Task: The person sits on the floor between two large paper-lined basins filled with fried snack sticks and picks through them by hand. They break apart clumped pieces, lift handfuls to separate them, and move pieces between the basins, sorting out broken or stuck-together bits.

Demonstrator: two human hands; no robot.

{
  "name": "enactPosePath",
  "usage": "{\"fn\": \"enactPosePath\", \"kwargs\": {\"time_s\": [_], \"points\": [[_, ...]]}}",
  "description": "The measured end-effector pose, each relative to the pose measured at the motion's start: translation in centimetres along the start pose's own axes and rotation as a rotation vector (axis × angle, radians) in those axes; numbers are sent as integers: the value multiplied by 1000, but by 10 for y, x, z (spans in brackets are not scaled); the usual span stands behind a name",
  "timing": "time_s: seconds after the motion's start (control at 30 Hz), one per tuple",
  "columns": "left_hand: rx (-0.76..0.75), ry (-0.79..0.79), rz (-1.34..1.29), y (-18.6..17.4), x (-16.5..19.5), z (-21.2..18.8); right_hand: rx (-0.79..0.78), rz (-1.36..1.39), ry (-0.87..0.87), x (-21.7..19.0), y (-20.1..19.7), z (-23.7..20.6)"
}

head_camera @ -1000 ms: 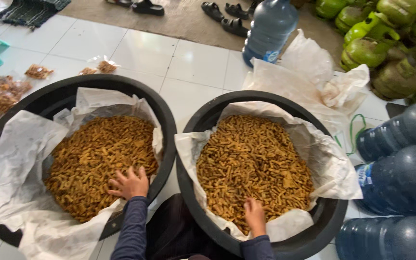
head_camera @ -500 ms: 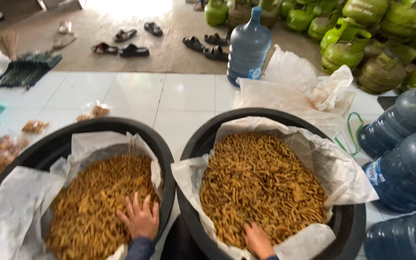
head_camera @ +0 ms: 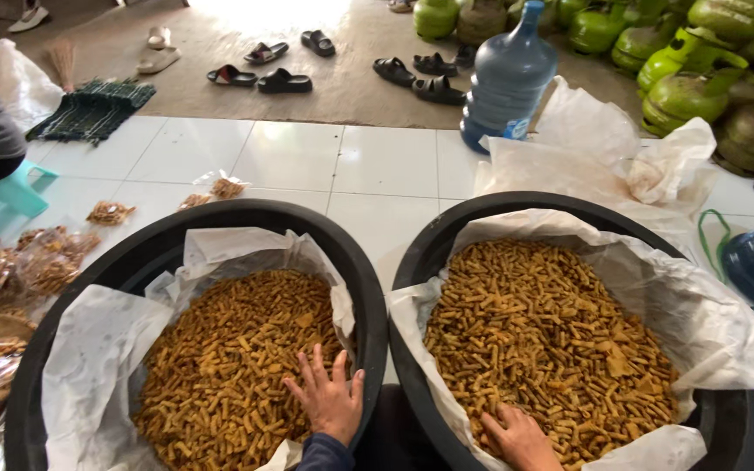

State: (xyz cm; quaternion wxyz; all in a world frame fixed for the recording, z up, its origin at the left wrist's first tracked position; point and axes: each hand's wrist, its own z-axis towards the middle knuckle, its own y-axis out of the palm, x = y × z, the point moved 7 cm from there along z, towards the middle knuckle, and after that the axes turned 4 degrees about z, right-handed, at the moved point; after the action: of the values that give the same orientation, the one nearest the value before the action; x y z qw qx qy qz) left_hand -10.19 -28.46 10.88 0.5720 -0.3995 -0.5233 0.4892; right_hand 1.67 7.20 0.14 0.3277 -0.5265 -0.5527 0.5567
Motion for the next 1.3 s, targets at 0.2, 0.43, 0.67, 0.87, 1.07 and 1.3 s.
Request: {"fn": "enactPosePath", "kwargs": {"time_s": [0.2, 0.43, 0.67, 0.87, 1.07, 1.3], "points": [[-154, -55, -55, -6, 0, 8, 35, -116, -323, -38, -11, 18], [277, 139, -273, -67, 38, 2, 79, 173, -14, -12, -11, 10], [-7, 423, -1138, -18, 197, -3, 200, 279, 102, 100, -32, 32], [-252, -261, -1420, 148, 290, 77, 192, 489, 824, 214, -57, 34], [-92, -383, -968, 192, 245, 94, 214, 432, 1069, 203, -31, 23], [-579, -530, -375, 225, 246, 50, 73, 440, 1079, 185, -14, 41]]}}
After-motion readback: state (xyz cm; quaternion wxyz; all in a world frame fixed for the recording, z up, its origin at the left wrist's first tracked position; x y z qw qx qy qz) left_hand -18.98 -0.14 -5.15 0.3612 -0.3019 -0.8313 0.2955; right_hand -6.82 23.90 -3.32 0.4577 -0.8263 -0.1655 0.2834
